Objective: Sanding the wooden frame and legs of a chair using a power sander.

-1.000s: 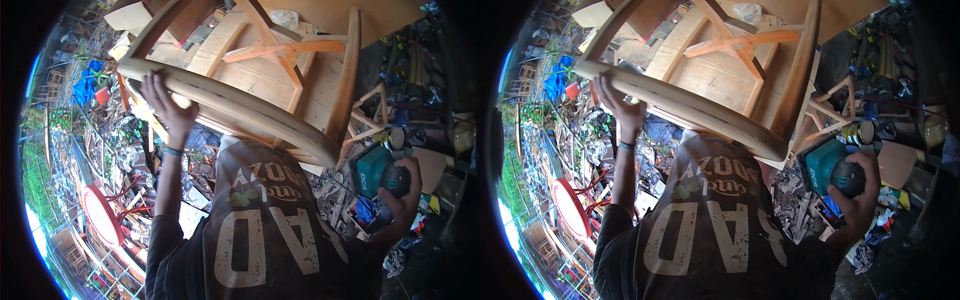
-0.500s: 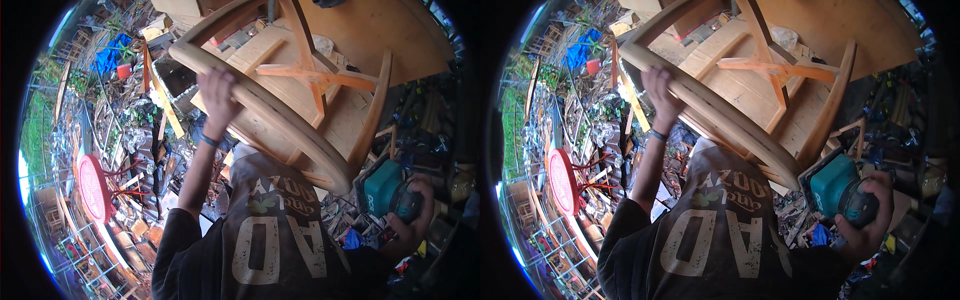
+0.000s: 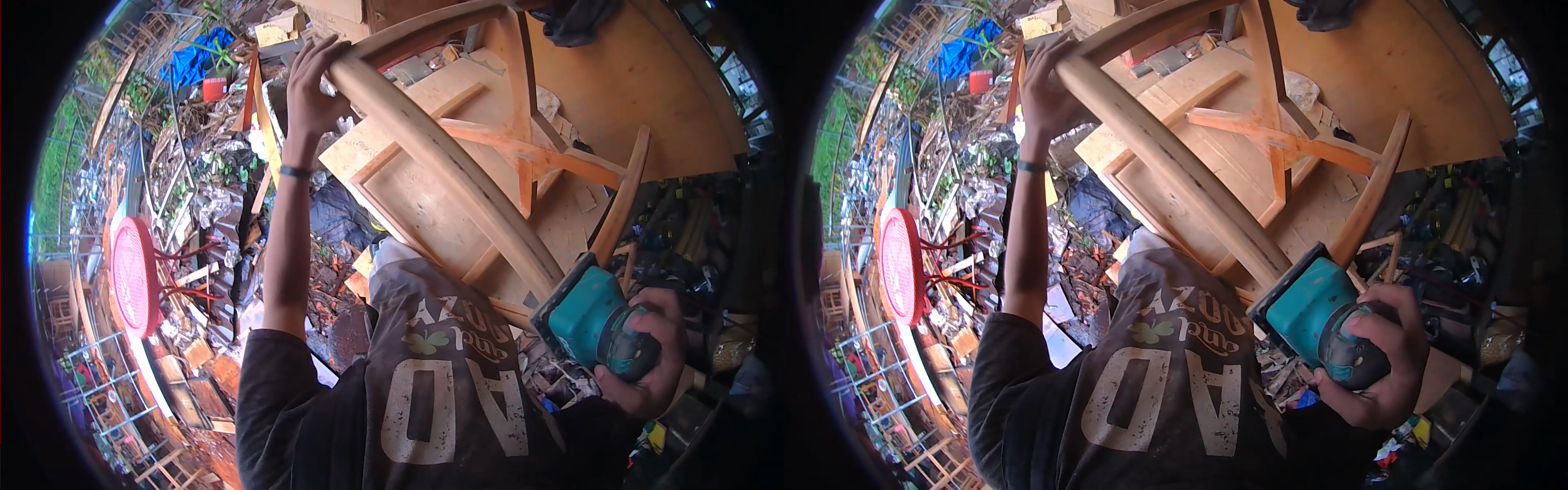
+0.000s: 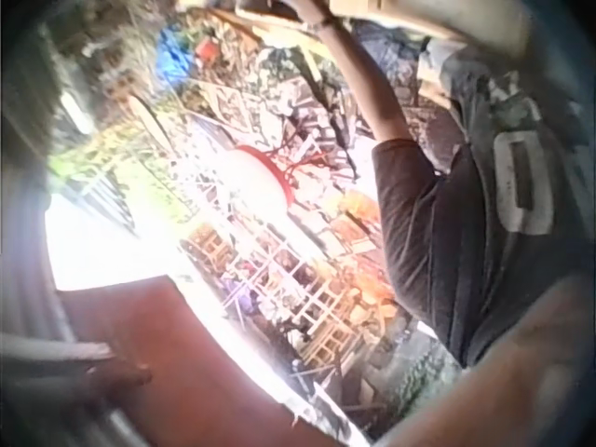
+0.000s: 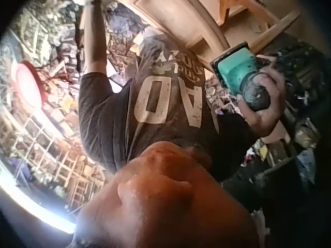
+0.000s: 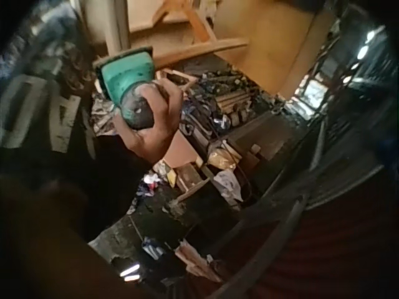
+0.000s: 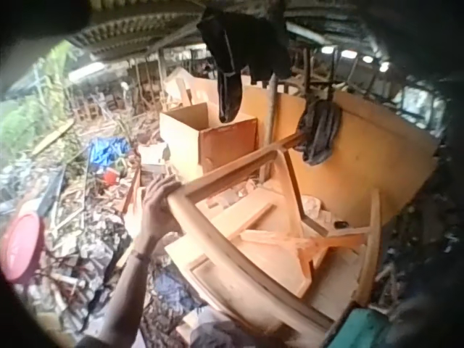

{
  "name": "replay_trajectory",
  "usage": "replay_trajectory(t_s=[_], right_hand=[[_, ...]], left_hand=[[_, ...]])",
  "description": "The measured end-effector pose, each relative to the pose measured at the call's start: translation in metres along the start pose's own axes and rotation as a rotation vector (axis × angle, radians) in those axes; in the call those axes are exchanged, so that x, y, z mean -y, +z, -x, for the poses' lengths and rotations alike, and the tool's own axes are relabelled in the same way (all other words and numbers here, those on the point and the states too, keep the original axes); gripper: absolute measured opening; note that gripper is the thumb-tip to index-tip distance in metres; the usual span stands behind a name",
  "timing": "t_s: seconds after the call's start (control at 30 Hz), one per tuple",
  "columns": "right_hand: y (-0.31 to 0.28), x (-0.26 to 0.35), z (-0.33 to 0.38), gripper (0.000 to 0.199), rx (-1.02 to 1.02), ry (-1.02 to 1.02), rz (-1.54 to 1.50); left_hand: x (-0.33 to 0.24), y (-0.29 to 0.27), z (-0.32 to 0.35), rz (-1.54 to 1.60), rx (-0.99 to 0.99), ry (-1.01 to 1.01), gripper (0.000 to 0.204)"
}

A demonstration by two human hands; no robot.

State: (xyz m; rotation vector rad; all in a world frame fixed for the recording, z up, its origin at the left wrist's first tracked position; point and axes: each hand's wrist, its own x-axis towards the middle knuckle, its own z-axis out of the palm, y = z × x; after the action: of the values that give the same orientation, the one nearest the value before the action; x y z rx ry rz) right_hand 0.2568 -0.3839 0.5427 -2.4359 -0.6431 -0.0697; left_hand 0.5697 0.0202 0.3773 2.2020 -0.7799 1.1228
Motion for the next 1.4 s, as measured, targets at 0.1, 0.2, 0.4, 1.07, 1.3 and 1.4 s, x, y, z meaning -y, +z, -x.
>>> replay_trajectory(t_s=[0.1,0.2,0.4,1.07,1.3,1.4], right_hand=[[0.004,0.007,-0.003,0.063,-0.027,-0.023,0.006],[0.011,0.015,-0.002,0.066,-0.176,0.101,-0.036],[0.019,0.023,-0.003,0.067,-0.503,0.472,-0.165],[0.0,-0.032,-0.028,0.073,-0.229,0.301,-0.317],[-0.007,-0.044,-0.029,0.072,-0.23,0.225,-0.332],[-0.006,-0.045,-0.032,0.071,-0.242,0.259,-0.336]], left_hand=[[0.004,0.003,0.009,0.088,0.009,-0.124,0.069],[-0.033,0.017,0.036,-0.043,-0.115,-0.1,0.075],[-0.18,0.03,0.086,0.073,-0.016,0.062,0.053],[-0.042,0.009,0.043,-0.067,-0.259,-0.193,0.058],[-0.051,-0.004,0.046,-0.241,-0.187,-0.115,0.05],[-0.041,-0.004,0.038,-0.16,-0.158,0.032,0.051]])
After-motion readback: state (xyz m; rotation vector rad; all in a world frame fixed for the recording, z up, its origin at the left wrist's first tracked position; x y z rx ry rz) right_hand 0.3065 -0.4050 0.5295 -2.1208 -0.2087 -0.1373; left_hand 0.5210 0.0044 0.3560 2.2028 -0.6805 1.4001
